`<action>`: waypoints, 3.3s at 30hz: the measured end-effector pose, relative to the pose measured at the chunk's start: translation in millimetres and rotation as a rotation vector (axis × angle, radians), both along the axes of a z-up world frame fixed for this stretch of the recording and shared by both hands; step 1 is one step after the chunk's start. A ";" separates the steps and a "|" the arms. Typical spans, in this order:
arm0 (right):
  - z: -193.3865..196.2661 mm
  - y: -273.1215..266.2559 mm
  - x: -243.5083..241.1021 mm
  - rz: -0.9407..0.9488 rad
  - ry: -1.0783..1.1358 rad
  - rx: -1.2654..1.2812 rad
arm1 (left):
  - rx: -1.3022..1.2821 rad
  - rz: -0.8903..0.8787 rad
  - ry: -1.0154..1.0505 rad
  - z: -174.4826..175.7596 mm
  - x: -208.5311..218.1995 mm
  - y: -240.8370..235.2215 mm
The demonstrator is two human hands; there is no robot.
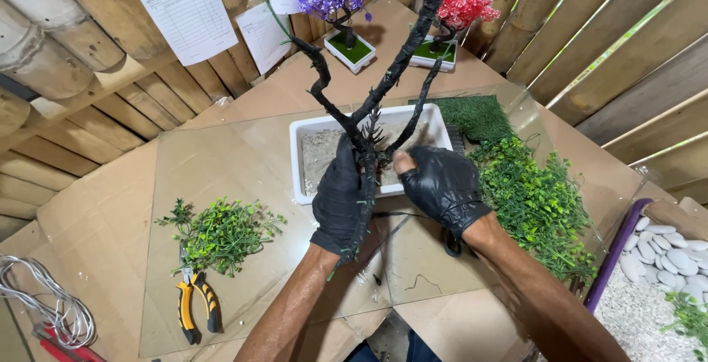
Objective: The person assembles a miniature bonsai tree by attaching small artificial branches to a central trunk in a white rectangular pot. They use a lighter to heat and secure the branch ends, then trim excess material with scissors. The person also handles small pieces of artificial foliage and places them near the base of the tree.
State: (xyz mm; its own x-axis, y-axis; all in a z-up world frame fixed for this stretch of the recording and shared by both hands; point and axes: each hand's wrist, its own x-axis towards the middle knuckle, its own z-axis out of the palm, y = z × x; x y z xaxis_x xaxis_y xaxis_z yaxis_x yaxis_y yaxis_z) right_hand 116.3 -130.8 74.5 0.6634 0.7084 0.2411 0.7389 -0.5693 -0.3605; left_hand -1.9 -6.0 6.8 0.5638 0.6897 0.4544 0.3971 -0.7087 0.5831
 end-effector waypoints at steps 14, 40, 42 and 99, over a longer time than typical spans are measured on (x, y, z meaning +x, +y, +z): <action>-15.0 -3.0 9.4 0.047 -0.030 -0.068 | -0.027 0.017 -0.036 36.6 -2.5 -14.3; -25.8 9.9 2.4 -0.015 -0.172 -0.138 | 0.025 0.032 -0.037 12.0 0.2 -5.7; -27.0 10.3 3.7 -0.016 -0.167 -0.145 | 0.036 0.035 -0.029 13.2 0.2 -6.0; 40.9 7.0 11.4 0.135 0.658 0.020 | -0.141 0.419 0.209 39.5 23.9 -23.2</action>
State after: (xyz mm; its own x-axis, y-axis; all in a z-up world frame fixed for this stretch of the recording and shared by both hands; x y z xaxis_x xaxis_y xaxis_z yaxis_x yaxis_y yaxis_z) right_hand 127.8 -123.8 115.4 0.5824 0.7951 -0.1691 0.4259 -0.4756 -0.7697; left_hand 22.0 -29.2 46.3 0.2939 0.9233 0.2472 0.7499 -0.3830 0.5394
